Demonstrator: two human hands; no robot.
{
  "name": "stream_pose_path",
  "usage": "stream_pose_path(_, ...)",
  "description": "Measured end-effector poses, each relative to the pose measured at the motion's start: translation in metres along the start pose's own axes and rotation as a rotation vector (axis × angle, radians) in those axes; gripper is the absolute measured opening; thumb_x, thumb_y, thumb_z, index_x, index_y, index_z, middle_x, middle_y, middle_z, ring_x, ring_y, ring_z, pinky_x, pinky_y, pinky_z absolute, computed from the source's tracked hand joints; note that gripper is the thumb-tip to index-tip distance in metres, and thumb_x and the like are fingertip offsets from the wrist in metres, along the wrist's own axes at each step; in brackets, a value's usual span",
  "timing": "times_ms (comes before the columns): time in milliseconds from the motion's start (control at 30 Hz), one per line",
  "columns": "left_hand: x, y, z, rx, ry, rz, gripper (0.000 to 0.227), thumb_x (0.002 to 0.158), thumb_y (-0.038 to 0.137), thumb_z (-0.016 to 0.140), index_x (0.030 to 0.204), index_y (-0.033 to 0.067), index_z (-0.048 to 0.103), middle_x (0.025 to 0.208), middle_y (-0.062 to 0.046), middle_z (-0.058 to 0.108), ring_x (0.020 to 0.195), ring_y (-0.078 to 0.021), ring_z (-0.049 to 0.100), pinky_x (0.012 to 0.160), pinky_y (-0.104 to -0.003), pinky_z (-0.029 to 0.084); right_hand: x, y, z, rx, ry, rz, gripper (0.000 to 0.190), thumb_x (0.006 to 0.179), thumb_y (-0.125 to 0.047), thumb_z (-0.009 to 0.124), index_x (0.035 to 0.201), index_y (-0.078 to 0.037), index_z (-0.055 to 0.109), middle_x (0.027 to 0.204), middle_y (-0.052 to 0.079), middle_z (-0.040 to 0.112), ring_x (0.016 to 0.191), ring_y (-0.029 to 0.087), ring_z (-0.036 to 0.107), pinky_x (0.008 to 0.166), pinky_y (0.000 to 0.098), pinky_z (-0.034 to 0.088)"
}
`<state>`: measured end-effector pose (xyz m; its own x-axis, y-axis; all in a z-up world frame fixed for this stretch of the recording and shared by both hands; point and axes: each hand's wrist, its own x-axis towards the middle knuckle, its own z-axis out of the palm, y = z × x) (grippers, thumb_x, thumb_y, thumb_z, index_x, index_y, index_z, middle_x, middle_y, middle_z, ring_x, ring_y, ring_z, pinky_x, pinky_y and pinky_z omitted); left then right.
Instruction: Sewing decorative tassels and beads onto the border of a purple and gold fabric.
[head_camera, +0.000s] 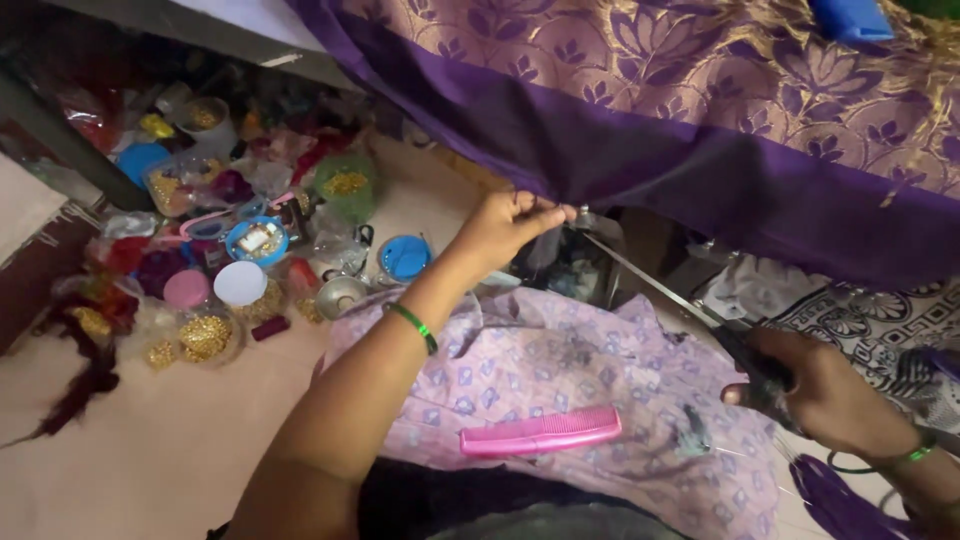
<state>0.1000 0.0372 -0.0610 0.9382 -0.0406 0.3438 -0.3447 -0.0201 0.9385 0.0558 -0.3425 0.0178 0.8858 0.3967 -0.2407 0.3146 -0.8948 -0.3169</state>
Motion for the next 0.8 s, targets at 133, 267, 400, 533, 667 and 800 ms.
stream_pose_path(133,-0.019,-0.015,0.007,0.123,0.046,0.103,0.022,0.099,0.018,0.068,0.103,-0.0002,0.079,0.1,-0.005,0.08,0.095,-0.009,0.073,0.089,-0.024,0.056,0.004,-0.013,0.006,0.044,0.137,-0.091,0.066,0.062,-0.051,0.09,0.104,-0.004,0.071,0.074,0.012,0.065,0.066,0.026,0.062,0.06,0.0419,0.052)
stream_pose_path(267,-0.03,-0.027,0.011,-0.029,0.081,0.088,0.018,0.101,0.015,0.065,0.106,0.0025,0.077,0.101,-0.004,0.08,0.096,-0.0093,0.073,0.091,-0.025,0.056,0.018,-0.033,0.007,-0.025,0.204,-0.136,0.067,0.064,-0.055,0.088,0.103,-0.004,0.071,0.069,0.016,0.068,0.058,0.03,0.067,0.058,0.0437,0.052)
stream_pose_path(400,-0.038,-0.018,0.01,0.062,0.114,0.098,0.017,0.1,0.014,0.065,0.105,0.0049,0.079,0.101,-0.004,0.08,0.093,-0.0087,0.071,0.085,-0.025,0.055,0.027,-0.059,-0.004,-0.091,0.162,-0.199,0.068,0.063,-0.056,0.088,0.106,-0.006,0.072,0.067,0.017,0.069,0.056,0.032,0.067,0.058,0.0446,0.052)
stream_pose_path(533,-0.041,-0.022,0.01,0.146,0.15,0.059,0.017,0.099,0.016,0.067,0.101,0.0062,0.081,0.091,-0.005,0.081,0.084,-0.0094,0.069,0.078,-0.025,0.053,0.037,-0.073,-0.011,-0.159,0.151,-0.231,0.066,0.065,-0.057,0.088,0.099,-0.003,0.071,0.071,0.017,0.07,0.058,0.034,0.066,0.06,0.0453,0.052)
stream_pose_path(667,-0.04,-0.027,0.013,0.137,0.164,0.068,0.016,0.096,0.016,0.068,0.099,0.0076,0.081,0.092,-0.004,0.081,0.085,-0.0097,0.072,0.08,-0.026,0.054,0.04,-0.084,-0.014,-0.142,0.163,-0.329,0.066,0.067,-0.054,0.087,0.103,-0.002,0.069,0.075,0.019,0.07,0.061,0.035,0.068,0.058,0.0462,0.051)
stream_pose_path(800,-0.037,-0.033,0.016,0.119,0.188,0.061,0.014,0.094,0.013,0.07,0.096,0.0066,0.082,0.091,-0.004,0.081,0.084,-0.0103,0.072,0.079,-0.027,0.055,0.044,-0.091,-0.015,-0.145,0.1,-0.332,0.063,0.068,-0.054,0.087,0.098,-0.002,0.066,0.075,0.018,0.064,0.064,0.036,0.062,0.059,0.0477,0.05)
